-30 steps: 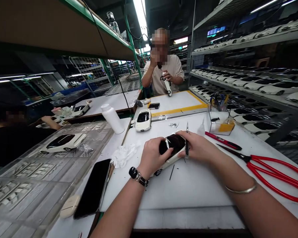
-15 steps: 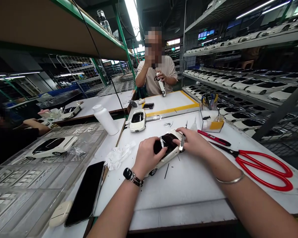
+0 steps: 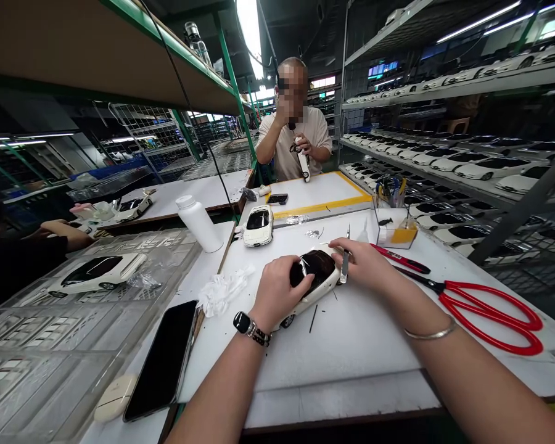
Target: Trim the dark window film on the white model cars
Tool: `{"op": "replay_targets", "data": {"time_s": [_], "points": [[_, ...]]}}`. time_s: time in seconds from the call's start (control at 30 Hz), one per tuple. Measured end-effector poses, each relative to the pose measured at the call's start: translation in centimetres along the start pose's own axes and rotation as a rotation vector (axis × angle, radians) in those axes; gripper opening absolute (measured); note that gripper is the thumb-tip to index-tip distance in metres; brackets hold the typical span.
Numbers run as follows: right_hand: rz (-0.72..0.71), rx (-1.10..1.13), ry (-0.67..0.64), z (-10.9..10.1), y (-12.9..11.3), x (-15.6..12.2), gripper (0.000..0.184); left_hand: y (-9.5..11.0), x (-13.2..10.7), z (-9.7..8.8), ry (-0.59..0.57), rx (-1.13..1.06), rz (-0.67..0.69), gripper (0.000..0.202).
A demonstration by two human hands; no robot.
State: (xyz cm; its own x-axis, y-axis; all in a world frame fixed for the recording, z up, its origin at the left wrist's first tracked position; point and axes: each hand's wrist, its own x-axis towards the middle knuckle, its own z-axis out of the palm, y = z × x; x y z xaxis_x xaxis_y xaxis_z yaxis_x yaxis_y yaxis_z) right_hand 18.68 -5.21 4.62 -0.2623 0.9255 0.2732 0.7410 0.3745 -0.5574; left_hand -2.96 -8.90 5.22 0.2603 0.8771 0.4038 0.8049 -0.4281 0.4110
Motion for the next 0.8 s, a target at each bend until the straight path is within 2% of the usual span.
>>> {"op": "replay_targets", "data": {"time_s": [0.2,0.4,0.53,0.7,0.8], "points": [[0.041,0.085,0.125,-0.3,0.23,0.03,0.03,-0.03,0.05,0.02,-0.001,-0.005,0.004,0.031],[0.068,0.004,0.04,-0.3,0.24,0.0,0.037,-0.24,-0.04,0.17,0.004,-0.002,0.019,0.03],[0.0,0.053,0.124,-0.29,0.07,-0.06,0.037,-0.29,-0.02,0.19,0.004,-0.002,0.024,0.03],[0.072,0.007,0.059,-0.05,0.33,0.05,0.04,-0.18,0.04,0.18,0.001,0.01,0.022,0.03],[0.035,0.028,0.11,0.04,0.41,0.09,0.038,-0.16,0.05,0.18,0.0,0.013,0.02,0.03]]}}
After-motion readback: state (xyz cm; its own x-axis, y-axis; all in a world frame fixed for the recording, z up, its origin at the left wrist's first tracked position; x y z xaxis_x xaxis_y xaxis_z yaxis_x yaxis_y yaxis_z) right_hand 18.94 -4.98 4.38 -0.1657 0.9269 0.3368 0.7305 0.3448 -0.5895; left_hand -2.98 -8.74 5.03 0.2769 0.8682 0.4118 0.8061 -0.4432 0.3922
